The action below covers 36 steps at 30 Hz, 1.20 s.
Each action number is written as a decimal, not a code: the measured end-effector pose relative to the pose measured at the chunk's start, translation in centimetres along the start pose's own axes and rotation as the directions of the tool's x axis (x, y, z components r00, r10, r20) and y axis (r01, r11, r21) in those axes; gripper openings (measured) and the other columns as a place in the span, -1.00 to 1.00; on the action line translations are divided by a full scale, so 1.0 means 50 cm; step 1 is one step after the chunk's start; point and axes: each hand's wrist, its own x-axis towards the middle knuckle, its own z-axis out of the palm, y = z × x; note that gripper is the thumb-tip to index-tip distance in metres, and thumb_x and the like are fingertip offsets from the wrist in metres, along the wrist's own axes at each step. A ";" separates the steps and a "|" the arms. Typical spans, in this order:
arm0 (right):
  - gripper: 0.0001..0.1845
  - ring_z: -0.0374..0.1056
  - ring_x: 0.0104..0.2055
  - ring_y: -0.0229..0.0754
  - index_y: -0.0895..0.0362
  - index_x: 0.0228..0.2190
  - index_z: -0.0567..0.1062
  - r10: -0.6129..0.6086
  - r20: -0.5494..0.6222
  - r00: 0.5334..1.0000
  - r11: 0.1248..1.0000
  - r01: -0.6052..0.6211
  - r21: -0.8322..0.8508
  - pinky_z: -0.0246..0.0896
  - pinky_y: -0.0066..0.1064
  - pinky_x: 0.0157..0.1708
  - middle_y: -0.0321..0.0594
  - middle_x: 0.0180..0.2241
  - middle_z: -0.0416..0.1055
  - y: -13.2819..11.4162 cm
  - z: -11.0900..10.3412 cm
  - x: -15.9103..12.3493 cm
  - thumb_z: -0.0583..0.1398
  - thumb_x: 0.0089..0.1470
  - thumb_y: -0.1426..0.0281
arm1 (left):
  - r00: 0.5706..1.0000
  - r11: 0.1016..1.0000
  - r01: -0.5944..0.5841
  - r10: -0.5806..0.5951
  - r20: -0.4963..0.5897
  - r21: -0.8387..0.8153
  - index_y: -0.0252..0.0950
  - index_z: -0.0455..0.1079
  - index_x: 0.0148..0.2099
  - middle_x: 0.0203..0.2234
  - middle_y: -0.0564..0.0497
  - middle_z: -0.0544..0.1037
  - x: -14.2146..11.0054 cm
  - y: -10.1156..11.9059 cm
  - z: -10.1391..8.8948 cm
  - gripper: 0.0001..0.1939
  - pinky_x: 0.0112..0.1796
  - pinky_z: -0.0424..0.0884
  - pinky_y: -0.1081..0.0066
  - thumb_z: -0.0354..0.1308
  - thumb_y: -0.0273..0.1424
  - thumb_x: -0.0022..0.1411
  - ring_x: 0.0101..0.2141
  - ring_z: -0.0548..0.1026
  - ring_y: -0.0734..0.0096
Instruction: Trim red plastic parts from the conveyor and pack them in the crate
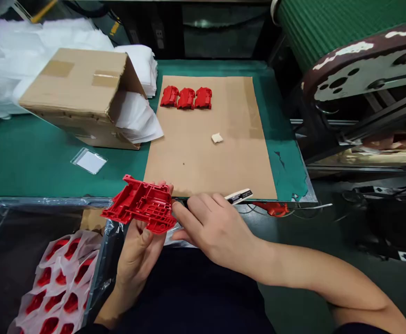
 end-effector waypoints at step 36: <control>-0.63 0.01 -0.55 -0.24 0.07 -0.53 0.32 -0.013 -0.025 1.000 0.895 0.001 -0.445 -0.08 -0.32 -0.42 -0.33 -0.59 0.27 -0.015 -0.027 0.004 -0.01 0.33 0.36 | 0.996 0.994 -0.052 0.059 -0.067 0.101 0.05 0.34 0.20 0.19 0.02 0.43 -0.016 0.012 0.019 -0.25 0.14 0.41 0.19 0.45 -0.17 -0.07 0.29 0.21 0.06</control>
